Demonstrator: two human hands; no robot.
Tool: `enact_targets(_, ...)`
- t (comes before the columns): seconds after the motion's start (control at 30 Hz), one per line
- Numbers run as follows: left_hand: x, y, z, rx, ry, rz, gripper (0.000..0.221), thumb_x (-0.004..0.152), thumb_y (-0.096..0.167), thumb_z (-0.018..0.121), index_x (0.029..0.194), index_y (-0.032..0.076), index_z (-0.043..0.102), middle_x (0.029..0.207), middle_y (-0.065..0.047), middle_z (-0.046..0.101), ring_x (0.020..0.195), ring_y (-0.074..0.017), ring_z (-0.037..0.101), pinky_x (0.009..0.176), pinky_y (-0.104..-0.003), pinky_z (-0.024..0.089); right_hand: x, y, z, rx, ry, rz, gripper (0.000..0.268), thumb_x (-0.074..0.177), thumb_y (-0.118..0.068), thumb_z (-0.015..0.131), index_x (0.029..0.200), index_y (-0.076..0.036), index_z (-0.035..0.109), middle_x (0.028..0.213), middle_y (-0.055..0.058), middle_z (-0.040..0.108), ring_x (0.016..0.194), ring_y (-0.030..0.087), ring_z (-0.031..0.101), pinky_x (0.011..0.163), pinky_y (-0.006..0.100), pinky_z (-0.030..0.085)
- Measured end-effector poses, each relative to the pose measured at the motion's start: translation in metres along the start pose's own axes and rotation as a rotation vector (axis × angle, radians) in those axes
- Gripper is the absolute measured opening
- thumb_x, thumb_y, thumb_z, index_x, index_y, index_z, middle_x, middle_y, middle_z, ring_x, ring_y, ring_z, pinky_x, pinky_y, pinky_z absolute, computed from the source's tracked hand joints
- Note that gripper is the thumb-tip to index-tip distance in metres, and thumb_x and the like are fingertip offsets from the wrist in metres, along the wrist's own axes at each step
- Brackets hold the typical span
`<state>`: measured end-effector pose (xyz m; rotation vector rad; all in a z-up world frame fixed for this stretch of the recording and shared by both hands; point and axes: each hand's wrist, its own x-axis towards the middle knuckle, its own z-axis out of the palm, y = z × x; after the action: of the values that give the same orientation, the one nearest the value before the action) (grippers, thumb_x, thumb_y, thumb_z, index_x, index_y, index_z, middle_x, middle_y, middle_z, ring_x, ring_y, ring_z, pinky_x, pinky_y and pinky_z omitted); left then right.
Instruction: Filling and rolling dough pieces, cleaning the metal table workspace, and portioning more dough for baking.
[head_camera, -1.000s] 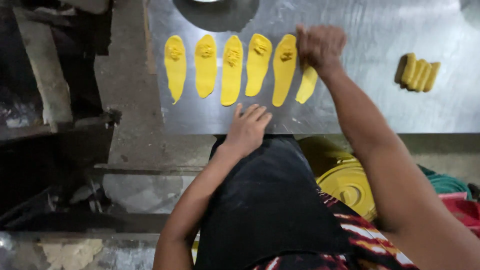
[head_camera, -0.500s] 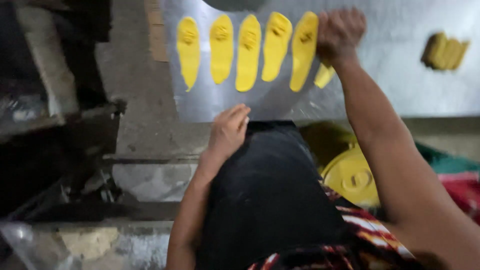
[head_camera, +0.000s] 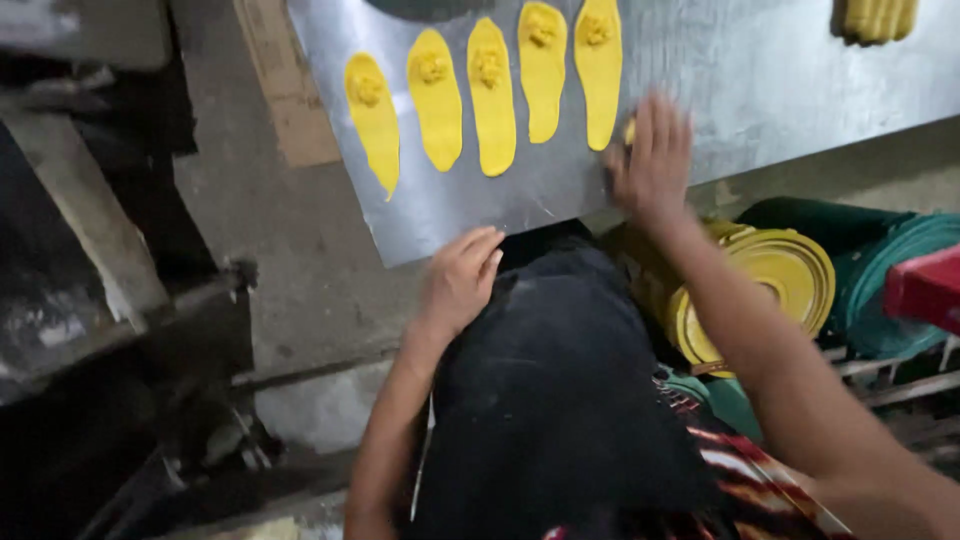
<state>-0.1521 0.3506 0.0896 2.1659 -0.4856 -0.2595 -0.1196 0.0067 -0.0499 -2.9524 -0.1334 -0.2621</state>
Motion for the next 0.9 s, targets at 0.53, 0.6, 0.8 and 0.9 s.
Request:
enact_targets(0.53,0.029,0.011,0.012,-0.038,0.046,-0.208,0.023,0.096,0.009,0.067,0.117,0.0,0.071,0.12,-0.019,0.073,0.115,-0.0353,0.069,0.099,-0.041,0.054,0.094,0.019,-0.017,0.059,-0.167,0.172,0.082,0.106,-0.047,0.058,0.162,0.007,0.03,0.165,0.034,0.027,0.154,0.051,0.021,0.12,0.072,0.009)
enact_targets(0.6,0.044,0.011,0.007,-0.018,0.048,-0.168,0.024,0.095,0.008,0.067,0.117,0.0,0.071,0.121,-0.02,0.072,0.114,-0.0363,0.068,0.099,-0.042,0.054,0.051,0.01,-0.034,0.136,-0.119,0.103,0.089,0.098,-0.042,0.064,0.157,0.013,0.027,0.164,0.036,0.024,0.155,0.05,0.021,0.123,0.065,0.012)
enact_targets(0.8,0.079,0.015,0.016,-0.052,0.135,-0.302,0.023,0.096,0.008,0.066,0.116,0.0,0.071,0.119,-0.018,0.073,0.112,-0.0321,0.072,0.096,-0.039,0.055,0.012,0.092,-0.044,0.153,0.103,-0.127,0.023,0.093,-0.003,0.064,0.115,-0.004,0.063,0.107,0.014,0.063,0.098,0.034,0.059,0.09,0.05,0.045)
enact_targets(0.9,0.103,0.024,0.023,0.003,0.145,-0.291,0.02,0.098,0.008,0.066,0.116,-0.001,0.07,0.118,-0.018,0.073,0.112,-0.0311,0.072,0.095,-0.038,0.055,0.046,0.18,-0.03,0.084,0.376,-0.042,0.013,0.096,0.002,0.063,0.107,-0.005,0.061,0.096,0.014,0.058,0.089,0.035,0.057,0.08,0.048,0.041)
